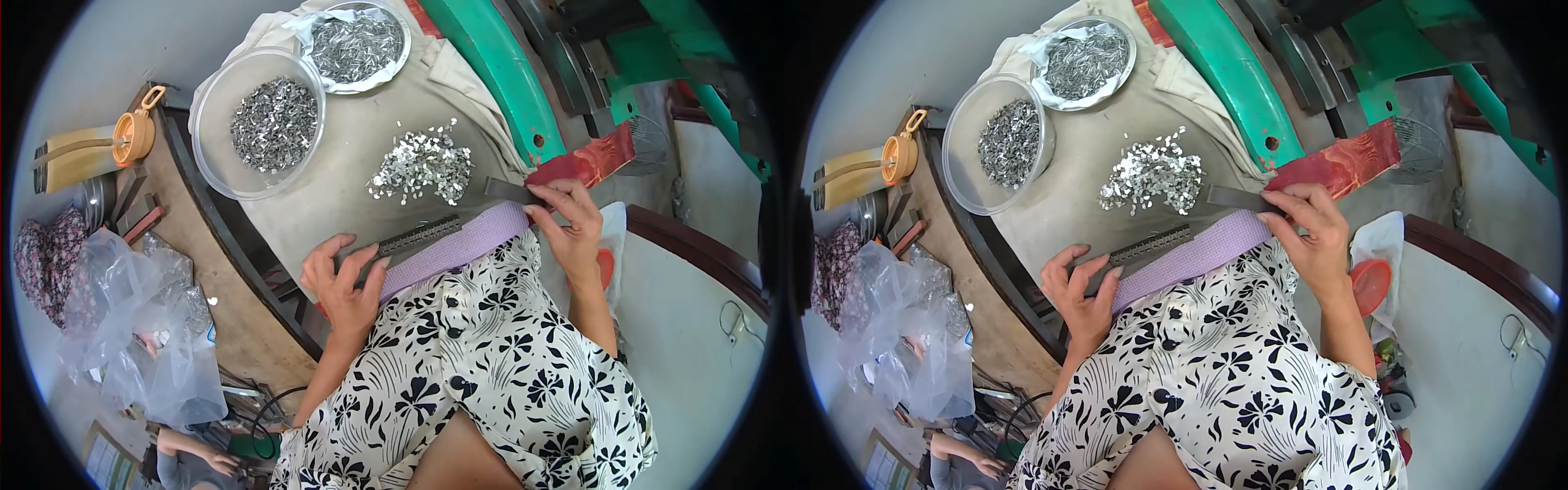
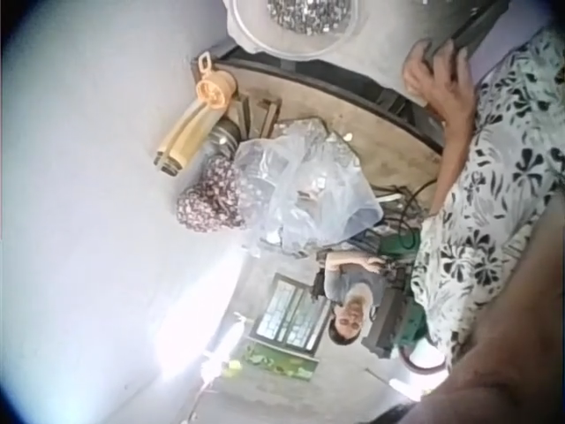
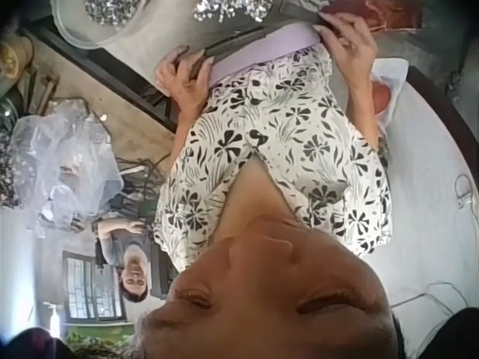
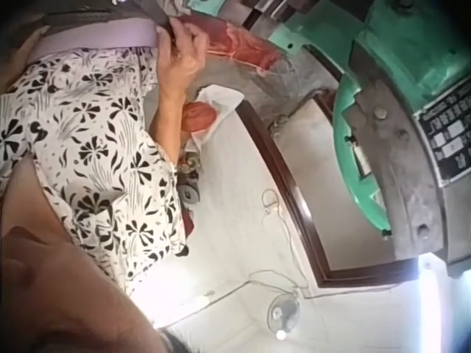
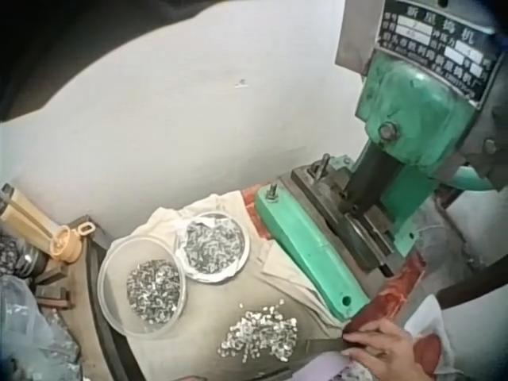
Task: The recorder aligns small metal fasteners onto a guide rail and then uses a press machine to secure them.
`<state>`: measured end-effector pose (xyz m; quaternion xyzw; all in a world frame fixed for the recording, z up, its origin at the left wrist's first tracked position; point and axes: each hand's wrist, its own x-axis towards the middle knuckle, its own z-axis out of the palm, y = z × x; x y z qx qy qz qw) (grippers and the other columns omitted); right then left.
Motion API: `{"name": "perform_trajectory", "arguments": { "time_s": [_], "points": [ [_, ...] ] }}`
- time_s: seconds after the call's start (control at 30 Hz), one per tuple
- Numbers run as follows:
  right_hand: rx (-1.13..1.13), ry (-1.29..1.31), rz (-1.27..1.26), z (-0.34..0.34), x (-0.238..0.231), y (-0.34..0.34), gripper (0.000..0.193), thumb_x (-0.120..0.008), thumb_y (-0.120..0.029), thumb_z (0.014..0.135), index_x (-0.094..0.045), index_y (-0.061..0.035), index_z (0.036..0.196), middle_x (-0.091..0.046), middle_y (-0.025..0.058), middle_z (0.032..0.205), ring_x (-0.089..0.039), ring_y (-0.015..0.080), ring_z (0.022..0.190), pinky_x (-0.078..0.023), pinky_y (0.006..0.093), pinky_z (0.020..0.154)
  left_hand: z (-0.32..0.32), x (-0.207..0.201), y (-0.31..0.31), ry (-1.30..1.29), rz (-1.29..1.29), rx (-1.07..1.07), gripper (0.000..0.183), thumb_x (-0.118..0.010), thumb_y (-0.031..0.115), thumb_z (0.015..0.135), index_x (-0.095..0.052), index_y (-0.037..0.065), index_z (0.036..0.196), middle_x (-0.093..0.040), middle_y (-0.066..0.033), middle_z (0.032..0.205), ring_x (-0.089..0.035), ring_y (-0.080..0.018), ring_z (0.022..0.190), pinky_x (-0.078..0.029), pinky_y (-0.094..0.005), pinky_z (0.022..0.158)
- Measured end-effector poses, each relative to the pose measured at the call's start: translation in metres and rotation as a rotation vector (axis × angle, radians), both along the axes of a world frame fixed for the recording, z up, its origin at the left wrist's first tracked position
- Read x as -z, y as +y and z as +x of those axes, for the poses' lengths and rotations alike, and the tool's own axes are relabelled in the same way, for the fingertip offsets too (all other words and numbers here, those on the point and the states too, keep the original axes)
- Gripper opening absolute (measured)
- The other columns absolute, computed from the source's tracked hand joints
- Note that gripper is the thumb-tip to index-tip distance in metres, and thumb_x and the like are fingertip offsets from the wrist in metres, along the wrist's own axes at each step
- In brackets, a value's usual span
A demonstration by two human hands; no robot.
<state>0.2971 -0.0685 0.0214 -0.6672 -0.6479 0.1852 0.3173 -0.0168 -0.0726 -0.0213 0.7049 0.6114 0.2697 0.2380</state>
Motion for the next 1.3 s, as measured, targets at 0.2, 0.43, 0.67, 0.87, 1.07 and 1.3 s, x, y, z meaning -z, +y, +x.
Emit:
{"name": "perform_trajectory", "arguments": {
  "time_s": [0.2,0.43,0.67,0.87,1.07,1.3],
  "points": [
    [-0.056,-0.007,-0.01,-0.012,0.001,0.01,0.03,-0.082,-0.004,0.073,-0.075,-0.0027,0.102,-0.065,0.0081,0.094,-0.064,0.0213,0.082,-0.052,0.0305,0.068,0.001,0.0,-0.001,-0.003,0.007,-0.002,0.026,-0.083,0.018,0.071,-0.075,0.016,0.096,-0.061,-0.0043,0.117,-0.052,-0.0256,0.111,-0.031,-0.0399,0.094],
    [-0.176,-0.116,0.003,-0.029,0.008,0.026,0.029,-0.081,-0.005,0.075,-0.075,-0.0038,0.104,-0.065,0.0082,0.095,-0.063,0.0226,0.084,-0.051,0.0315,0.068,0.001,0.001,0.0,0.017,0.029,0.008,0.027,-0.084,0.017,0.07,-0.075,0.017,0.096,-0.061,-0.0044,0.117,-0.052,-0.0255,0.111,-0.031,-0.0398,0.093],
    [-0.178,-0.099,-0.013,-0.03,0.007,0.026,0.03,-0.081,-0.006,0.074,-0.075,-0.0034,0.103,-0.065,0.0087,0.094,-0.064,0.025,0.085,-0.051,0.0333,0.073,0.001,0.0,0.0,0.016,0.021,0.014,0.028,-0.083,0.016,0.07,-0.074,0.015,0.097,-0.061,-0.0055,0.116,-0.052,-0.026,0.111,-0.032,-0.0394,0.095],
    [-0.193,-0.068,-0.035,-0.03,0.009,0.024,0.029,-0.081,-0.006,0.075,-0.075,-0.0033,0.103,-0.066,0.0088,0.095,-0.065,0.0248,0.087,-0.052,0.0339,0.075,0.001,-0.001,-0.001,0.032,0.025,0.019,0.028,-0.083,0.015,0.071,-0.073,0.013,0.097,-0.062,-0.0065,0.116,-0.051,-0.0265,0.112,-0.032,-0.0396,0.097],
    [-0.197,-0.064,-0.016,-0.03,0.006,0.024,0.027,-0.078,-0.008,0.077,-0.074,-0.0048,0.103,-0.064,0.0069,0.094,-0.063,0.0248,0.087,-0.053,0.0358,0.075,0.001,-0.002,0.0,0.035,0.026,0.023,0.028,-0.083,0.014,0.071,-0.073,0.012,0.097,-0.062,-0.0065,0.115,-0.051,-0.0268,0.112,-0.032,-0.0398,0.097],
    [-0.188,-0.075,-0.005,-0.034,0.008,0.026,0.027,-0.079,-0.008,0.076,-0.074,-0.0051,0.103,-0.064,0.0066,0.094,-0.063,0.0247,0.087,-0.053,0.0356,0.075,0.001,-0.001,-0.001,0.031,0.039,0.03,0.028,-0.083,0.014,0.071,-0.073,0.012,0.097,-0.061,-0.0069,0.116,-0.05,-0.0271,0.111,-0.032,-0.0399,0.097]
  ]
}}
